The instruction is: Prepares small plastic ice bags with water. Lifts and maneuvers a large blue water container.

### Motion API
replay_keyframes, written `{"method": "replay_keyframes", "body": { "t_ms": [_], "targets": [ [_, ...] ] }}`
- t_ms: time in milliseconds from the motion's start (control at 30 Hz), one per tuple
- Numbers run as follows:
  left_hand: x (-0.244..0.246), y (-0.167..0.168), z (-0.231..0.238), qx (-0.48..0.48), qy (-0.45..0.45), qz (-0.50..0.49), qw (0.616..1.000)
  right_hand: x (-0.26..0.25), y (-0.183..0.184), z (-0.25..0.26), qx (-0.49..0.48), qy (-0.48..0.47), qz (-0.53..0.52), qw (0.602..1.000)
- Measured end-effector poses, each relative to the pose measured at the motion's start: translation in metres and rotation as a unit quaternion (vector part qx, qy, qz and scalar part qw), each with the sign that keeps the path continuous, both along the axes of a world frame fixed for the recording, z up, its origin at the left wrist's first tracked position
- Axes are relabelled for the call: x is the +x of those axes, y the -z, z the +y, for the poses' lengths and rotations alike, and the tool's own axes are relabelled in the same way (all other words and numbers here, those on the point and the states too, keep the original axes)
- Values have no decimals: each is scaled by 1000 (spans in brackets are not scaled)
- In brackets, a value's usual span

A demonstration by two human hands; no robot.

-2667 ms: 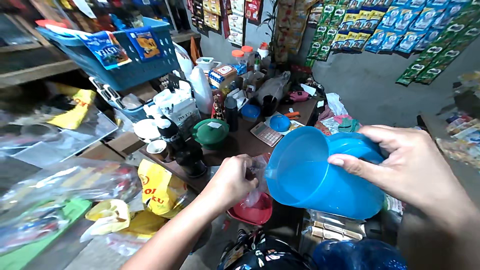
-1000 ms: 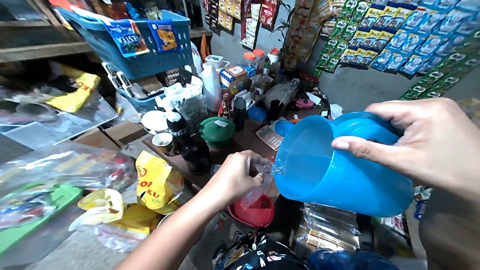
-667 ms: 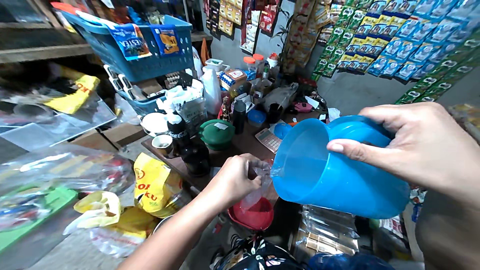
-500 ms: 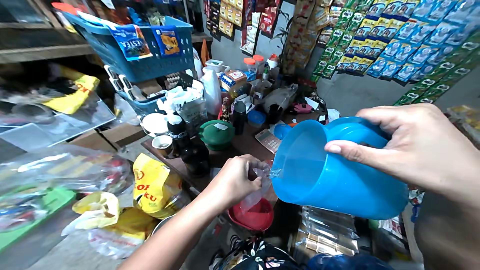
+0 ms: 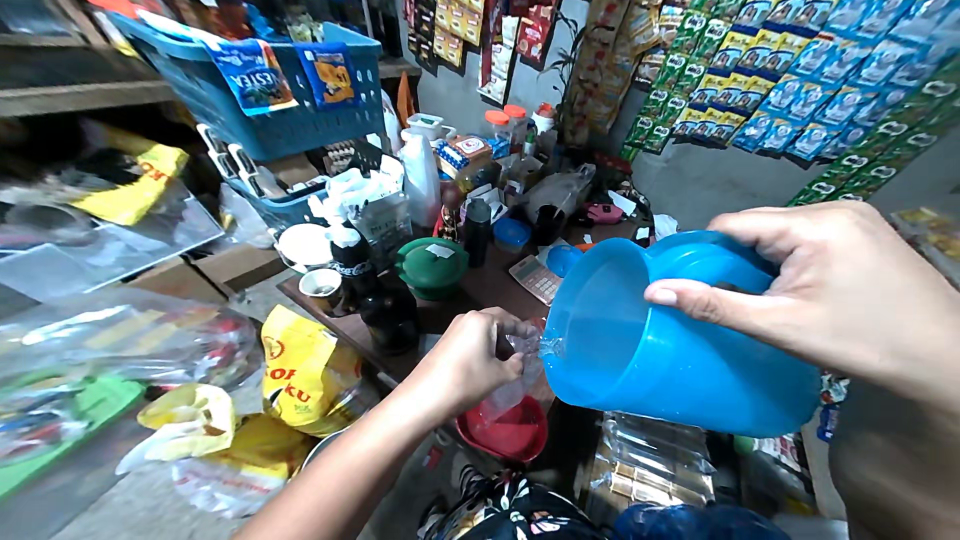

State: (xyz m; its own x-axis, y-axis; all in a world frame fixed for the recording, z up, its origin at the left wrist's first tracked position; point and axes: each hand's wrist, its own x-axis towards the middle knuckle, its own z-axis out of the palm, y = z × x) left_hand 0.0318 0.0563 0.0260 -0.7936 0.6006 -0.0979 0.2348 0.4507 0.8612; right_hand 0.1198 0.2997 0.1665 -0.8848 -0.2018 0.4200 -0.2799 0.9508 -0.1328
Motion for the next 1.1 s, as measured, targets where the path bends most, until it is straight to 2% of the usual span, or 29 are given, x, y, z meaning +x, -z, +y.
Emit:
{"method": "replay_keyframes", "body": {
  "t_ms": [500,1100],
  "targets": [
    [-7,-1,-4,2,27,-1,1000,-7,-1,-7,15,-2,-14,1000],
    [-8,-2,-5,-9,17,-8,1000,-9,-1,-14,24,-6,-13,1000]
  ]
}}
